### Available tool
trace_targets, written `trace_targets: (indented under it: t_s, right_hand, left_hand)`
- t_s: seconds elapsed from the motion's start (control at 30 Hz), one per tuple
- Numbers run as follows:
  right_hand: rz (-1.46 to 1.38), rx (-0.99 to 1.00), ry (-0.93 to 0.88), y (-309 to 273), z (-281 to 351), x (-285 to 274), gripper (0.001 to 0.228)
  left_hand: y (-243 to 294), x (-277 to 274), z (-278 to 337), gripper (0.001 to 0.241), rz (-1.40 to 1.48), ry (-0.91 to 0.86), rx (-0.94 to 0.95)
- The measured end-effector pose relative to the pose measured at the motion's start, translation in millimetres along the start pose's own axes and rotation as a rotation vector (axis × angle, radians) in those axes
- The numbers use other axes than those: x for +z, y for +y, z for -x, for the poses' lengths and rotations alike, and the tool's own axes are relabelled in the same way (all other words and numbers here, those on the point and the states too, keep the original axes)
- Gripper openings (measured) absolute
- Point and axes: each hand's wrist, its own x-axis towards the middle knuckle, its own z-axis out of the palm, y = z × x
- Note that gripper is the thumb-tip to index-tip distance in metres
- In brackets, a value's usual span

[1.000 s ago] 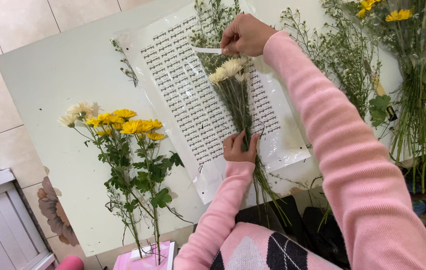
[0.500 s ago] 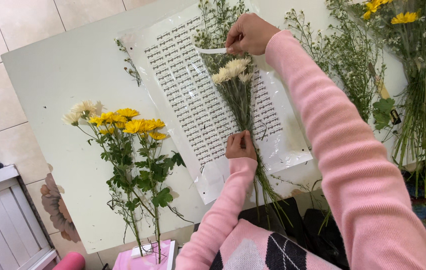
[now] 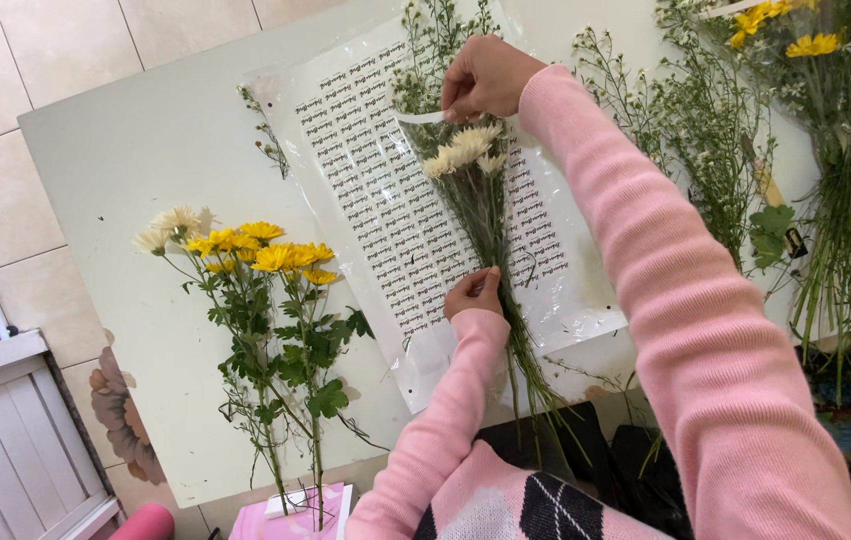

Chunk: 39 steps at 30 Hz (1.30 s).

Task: The person arranges white and yellow flowers into a bundle, places them on a plastic sheet, and then wraps and tapes the sheet around the stems.

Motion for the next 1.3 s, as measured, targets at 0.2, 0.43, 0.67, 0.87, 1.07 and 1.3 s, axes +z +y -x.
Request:
trace_targets:
  t_s: [0.2,0.43,0.67,0.87,1.07,1.3]
  right_hand:
    - [-0.017,-0.026,-0.032,0.4,2.1,-2.8,0.005]
    - [-0.038,-0.005,-0.019,13.2,0.7,-4.5,0.006]
    - [-0.04,0.044,0.037,-1.9,7.0,0.6,0.023]
    - [-0.032,-0.038,0.077,12.5,7.0,0.9,0.026]
    - [0.208,-0.321,0.27,19.0,32.9,-1.1,0.075]
    - [-0.116,0.115,0.465,86.8,136.9,96.2,0.021]
  left_hand:
    - [15.0,-4.7,17.9,0.027,0.098,0.124,-0.045]
    - [-13.1,5.6,1.0,0.021,0.03,0.148,0.019]
    - [-12.6,5.9,2.5,0.017,0.033,0.147,0.089]
    - [-11.2,10.8,4.1,0.032,0.159,0.198,0.069]
    - [-4.6,8.2,6.2,0.034,0.171,0.186,0.036]
    - [-44.3,25.4,-22.9,0.04,0.108,0.203,-0.032]
